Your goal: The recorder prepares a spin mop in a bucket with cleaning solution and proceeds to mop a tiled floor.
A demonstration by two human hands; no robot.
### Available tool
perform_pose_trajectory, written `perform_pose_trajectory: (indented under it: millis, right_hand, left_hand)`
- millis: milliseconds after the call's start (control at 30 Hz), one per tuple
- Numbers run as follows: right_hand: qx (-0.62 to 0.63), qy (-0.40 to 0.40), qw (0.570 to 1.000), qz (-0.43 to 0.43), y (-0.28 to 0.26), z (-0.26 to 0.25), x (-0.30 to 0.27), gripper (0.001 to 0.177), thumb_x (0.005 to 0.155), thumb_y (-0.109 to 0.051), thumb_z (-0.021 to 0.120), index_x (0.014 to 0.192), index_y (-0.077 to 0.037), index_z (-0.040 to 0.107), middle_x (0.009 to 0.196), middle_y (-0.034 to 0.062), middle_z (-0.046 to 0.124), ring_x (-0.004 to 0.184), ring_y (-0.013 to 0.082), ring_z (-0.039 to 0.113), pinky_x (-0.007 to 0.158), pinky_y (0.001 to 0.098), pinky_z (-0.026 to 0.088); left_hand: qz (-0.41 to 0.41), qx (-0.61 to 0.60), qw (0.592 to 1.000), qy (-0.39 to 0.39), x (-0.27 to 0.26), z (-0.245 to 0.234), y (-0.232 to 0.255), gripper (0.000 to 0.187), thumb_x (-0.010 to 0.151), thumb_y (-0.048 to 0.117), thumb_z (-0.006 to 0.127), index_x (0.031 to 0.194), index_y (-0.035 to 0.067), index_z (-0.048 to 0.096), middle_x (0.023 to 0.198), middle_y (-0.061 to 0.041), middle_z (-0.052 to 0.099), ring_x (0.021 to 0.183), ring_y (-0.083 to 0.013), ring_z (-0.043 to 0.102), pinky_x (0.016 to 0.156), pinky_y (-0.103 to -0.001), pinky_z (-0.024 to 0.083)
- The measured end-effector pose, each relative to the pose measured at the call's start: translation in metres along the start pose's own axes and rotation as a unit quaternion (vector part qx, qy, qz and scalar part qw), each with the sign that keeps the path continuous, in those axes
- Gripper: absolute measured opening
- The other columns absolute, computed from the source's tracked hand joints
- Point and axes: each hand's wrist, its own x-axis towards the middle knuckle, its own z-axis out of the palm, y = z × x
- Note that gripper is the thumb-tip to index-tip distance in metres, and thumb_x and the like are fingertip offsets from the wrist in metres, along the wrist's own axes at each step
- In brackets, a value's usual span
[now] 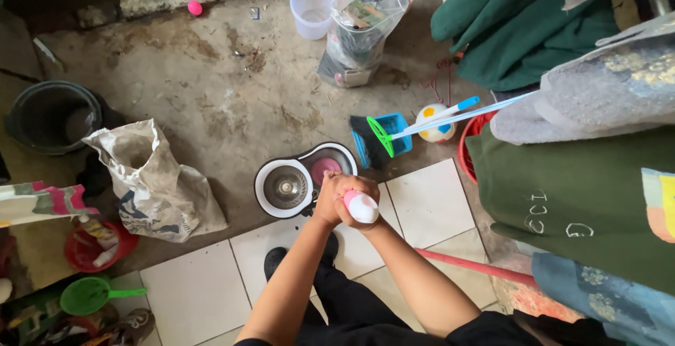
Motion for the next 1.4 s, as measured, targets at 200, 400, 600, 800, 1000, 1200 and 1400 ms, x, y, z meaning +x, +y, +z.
perform_pose_trajectory:
  millis: [200,400,600,800,1000,1200,1400]
  right_hand:
    - [-0.063,0.000,0.997,0.042,0.048,-0.006,-0.042,0.016,0.081,-0.005,0.071,0.085,-0.008,0.055,0.076,0.0075,0.065,0.071,0.0210,0.066,0.071,0.0322,0.055]
    - [-0.123,0.057,0.982,0.134,0.091,-0.052,-0.064,0.014,0.086,-0.002,0.067,0.088,-0.007,0.054,0.082,0.0077,0.064,0.077,0.0190,0.064,0.075,0.0331,0.054]
    - [0.085,0.273,0.956,0.062,-0.037,-0.141,0.019,0.018,0.088,0.000,0.062,0.096,-0.007,0.048,0.078,0.0095,0.057,0.065,0.0220,0.059,0.070,0.0398,0.059]
    - [0.123,0.253,0.960,0.005,-0.171,-0.157,0.043,0.017,0.092,0.000,0.062,0.102,-0.007,0.050,0.076,0.0100,0.054,0.057,0.0204,0.055,0.064,0.0365,0.054]
    - [0.114,0.217,0.967,-0.068,-0.261,-0.158,0.038,0.016,0.099,0.003,0.064,0.103,-0.004,0.051,0.073,0.0107,0.049,0.055,0.0213,0.051,0.060,0.0371,0.049]
    - [0.245,0.246,0.938,-0.017,-0.313,-0.237,0.004,0.011,0.103,-0.011,0.066,0.107,-0.006,0.057,0.069,0.0070,0.049,0.056,0.0195,0.050,0.060,0.0340,0.045]
    - [0.245,0.243,0.939,0.000,-0.317,-0.194,0.028,0.009,0.105,-0.009,0.064,0.104,-0.006,0.056,0.071,0.0081,0.050,0.057,0.0200,0.051,0.062,0.0355,0.047]
  left_hand:
    - [-0.085,0.025,0.995,-0.053,0.000,0.010,-0.002,0.007,0.082,0.026,0.066,0.087,0.023,0.068,0.090,-0.001,0.074,0.093,-0.0268,0.070,0.094,-0.049,0.040]
    - [-0.135,0.105,0.985,0.006,-0.050,-0.008,-0.019,0.059,0.066,0.011,0.072,0.124,0.010,0.057,0.126,-0.021,0.064,0.119,-0.0411,0.061,0.097,-0.055,0.045]
    - [-0.359,-0.012,0.933,0.002,-0.102,-0.099,-0.006,0.042,0.082,0.006,0.070,0.123,0.011,0.064,0.118,-0.012,0.073,0.110,-0.0290,0.071,0.092,-0.040,0.055]
    - [-0.384,-0.060,0.918,0.074,-0.118,-0.140,0.014,0.027,0.088,0.005,0.064,0.115,0.007,0.068,0.109,-0.010,0.076,0.101,-0.0229,0.076,0.082,-0.035,0.060]
    - [-0.327,-0.050,0.942,0.056,-0.117,-0.163,0.029,0.028,0.086,0.006,0.065,0.114,0.007,0.068,0.106,-0.010,0.077,0.101,-0.0240,0.075,0.084,-0.035,0.058]
    - [-0.309,-0.071,0.947,0.058,-0.121,-0.175,0.042,0.024,0.088,0.008,0.065,0.113,0.006,0.068,0.102,-0.010,0.076,0.096,-0.0235,0.075,0.083,-0.036,0.057]
    - [-0.292,-0.083,0.951,0.051,-0.129,-0.186,0.041,0.027,0.087,0.005,0.062,0.114,0.006,0.068,0.102,-0.010,0.076,0.093,-0.0217,0.075,0.082,-0.034,0.058]
